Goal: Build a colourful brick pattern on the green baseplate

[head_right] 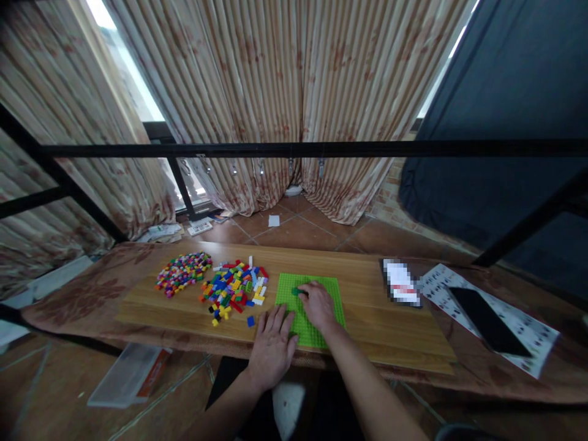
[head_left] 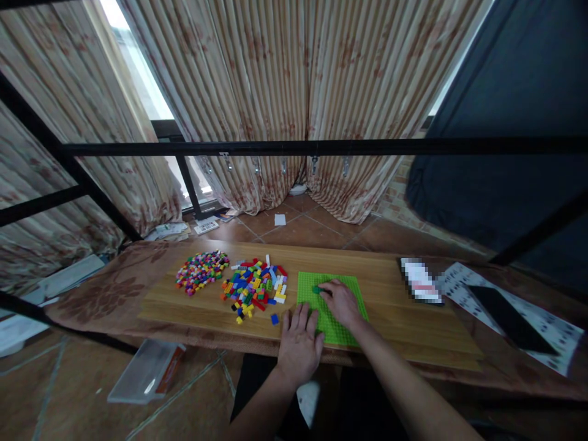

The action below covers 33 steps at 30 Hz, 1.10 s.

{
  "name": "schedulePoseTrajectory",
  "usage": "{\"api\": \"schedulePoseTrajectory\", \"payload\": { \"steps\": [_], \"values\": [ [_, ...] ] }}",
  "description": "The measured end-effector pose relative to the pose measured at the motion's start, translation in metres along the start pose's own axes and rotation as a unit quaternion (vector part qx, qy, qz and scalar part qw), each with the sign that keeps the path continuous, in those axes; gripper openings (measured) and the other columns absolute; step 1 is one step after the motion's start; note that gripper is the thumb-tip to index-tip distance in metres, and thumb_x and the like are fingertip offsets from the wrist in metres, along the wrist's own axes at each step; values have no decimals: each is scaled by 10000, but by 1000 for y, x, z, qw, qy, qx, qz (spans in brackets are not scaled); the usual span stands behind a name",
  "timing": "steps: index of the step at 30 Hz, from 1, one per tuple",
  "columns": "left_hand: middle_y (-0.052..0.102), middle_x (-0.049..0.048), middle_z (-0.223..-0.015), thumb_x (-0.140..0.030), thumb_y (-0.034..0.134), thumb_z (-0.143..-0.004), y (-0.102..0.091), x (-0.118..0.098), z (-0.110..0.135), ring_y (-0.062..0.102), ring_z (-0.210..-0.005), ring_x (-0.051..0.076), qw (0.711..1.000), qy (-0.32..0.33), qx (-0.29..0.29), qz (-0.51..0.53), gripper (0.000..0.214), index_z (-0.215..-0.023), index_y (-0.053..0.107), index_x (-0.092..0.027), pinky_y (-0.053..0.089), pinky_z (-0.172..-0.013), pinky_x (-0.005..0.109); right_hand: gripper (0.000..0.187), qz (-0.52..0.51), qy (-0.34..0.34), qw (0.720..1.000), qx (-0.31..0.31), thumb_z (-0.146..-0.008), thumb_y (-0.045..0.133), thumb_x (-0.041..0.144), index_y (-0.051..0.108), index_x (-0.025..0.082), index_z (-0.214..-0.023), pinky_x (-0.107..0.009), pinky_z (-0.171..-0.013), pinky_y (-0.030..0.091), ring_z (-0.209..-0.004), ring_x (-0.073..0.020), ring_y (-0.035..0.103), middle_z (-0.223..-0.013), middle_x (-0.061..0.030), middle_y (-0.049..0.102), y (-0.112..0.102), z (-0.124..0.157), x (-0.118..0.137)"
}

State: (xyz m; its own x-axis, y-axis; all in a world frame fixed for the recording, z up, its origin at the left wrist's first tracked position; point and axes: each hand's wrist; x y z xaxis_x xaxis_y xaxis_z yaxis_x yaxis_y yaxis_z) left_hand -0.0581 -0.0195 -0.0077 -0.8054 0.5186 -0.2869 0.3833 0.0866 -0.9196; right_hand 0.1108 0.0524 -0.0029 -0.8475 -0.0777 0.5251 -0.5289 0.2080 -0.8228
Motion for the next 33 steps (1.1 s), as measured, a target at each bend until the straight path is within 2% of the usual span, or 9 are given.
{"api": "schedulePoseTrajectory", "payload": {
  "steps": [4, 6, 10, 13, 17, 23, 29, 33],
  "values": [
    [468, 105, -1438, -315, 488, -904, -7, 3, 0, 389, -1355, 284, 999, -4, 5, 38, 460, -1350, 465, -202, 285, -1133, 551, 246, -4, -7, 1000, 3, -861, 549, 221, 722, 227, -1036, -329, -866, 460, -939, -189, 613, -982, -48, 663, 1, 0, -1],
    [484, 112, -1418, -289, 489, -903, -10, 7, -4, 420, -1332, 268, 997, -15, -1, 74, 472, -1361, 441, -189, 327, -1121, 515, 249, -6, -8, 1000, 1, -865, 546, 223, 719, 234, -1044, -329, -862, 461, -939, -187, 608, -984, -43, 659, 2, 1, -3],
    [529, 130, -1351, -223, 445, -909, -13, 19, -23, 501, -1261, 229, 980, -87, -51, 170, 424, -1328, 453, -158, 433, -1057, 413, 249, -15, -11, 1000, -8, -865, 548, 225, 717, 230, -1048, -334, -855, 463, -944, -189, 599, -982, -46, 655, 4, 2, -6],
    [623, 109, -1204, -182, 438, -896, -9, 27, -41, 609, -1103, 211, 963, -124, -51, 233, 387, -1279, 494, -169, 502, -960, 392, 250, -25, -20, 999, -12, -869, 545, 217, 712, 234, -1054, -331, -848, 468, -932, -182, 601, -971, -42, 656, 5, 4, -9],
    [651, 104, -1161, -133, 467, -862, -1, 35, -53, 634, -1051, 204, 953, -126, -44, 272, 366, -1219, 539, -169, 505, -937, 372, 231, -32, -32, 999, -13, -877, 543, 202, 706, 233, -1038, -327, -843, 471, -918, -181, 600, -964, -42, 648, 4, 9, -10],
    [625, 104, -1140, -51, 509, -780, 4, 37, -51, 652, -903, 170, 946, -126, -18, 299, 481, -1249, 499, -158, 528, -852, 334, 217, -25, -51, 998, -3, -886, 542, 213, 680, 223, -1053, -333, -891, 454, -1007, -200, 570, -1055, -61, 610, 2, 13, -3],
    [581, 72, -1133, -37, 542, -754, 6, 36, -46, 614, -944, 166, 955, -99, -18, 280, 549, -1279, 472, -185, 504, -902, 346, 201, -8, -48, 999, 6, -878, 543, 181, 686, 207, -1018, -334, -873, 455, -972, -200, 578, -1018, -58, 611, 1, 6, -2],
    [560, 84, -1177, -30, 531, -758, 6, 35, -44, 607, -962, 167, 954, -93, -11, 286, 576, -1307, 446, -180, 498, -915, 350, 207, -2, -52, 999, 9, -887, 530, 178, 688, 203, -1019, -333, -883, 452, -988, -205, 571, -989, -60, 620, 0, 10, -3]
  ]
}}
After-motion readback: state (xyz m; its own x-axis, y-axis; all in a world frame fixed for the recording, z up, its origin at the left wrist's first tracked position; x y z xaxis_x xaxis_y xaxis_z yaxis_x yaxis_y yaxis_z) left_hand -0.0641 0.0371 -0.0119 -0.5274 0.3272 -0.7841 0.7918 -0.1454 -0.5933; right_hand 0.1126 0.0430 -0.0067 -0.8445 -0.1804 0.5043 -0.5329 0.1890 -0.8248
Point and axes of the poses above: each hand's wrist, its own z-axis away from the middle knuckle, its own y-axis out of the palm, x = y × z
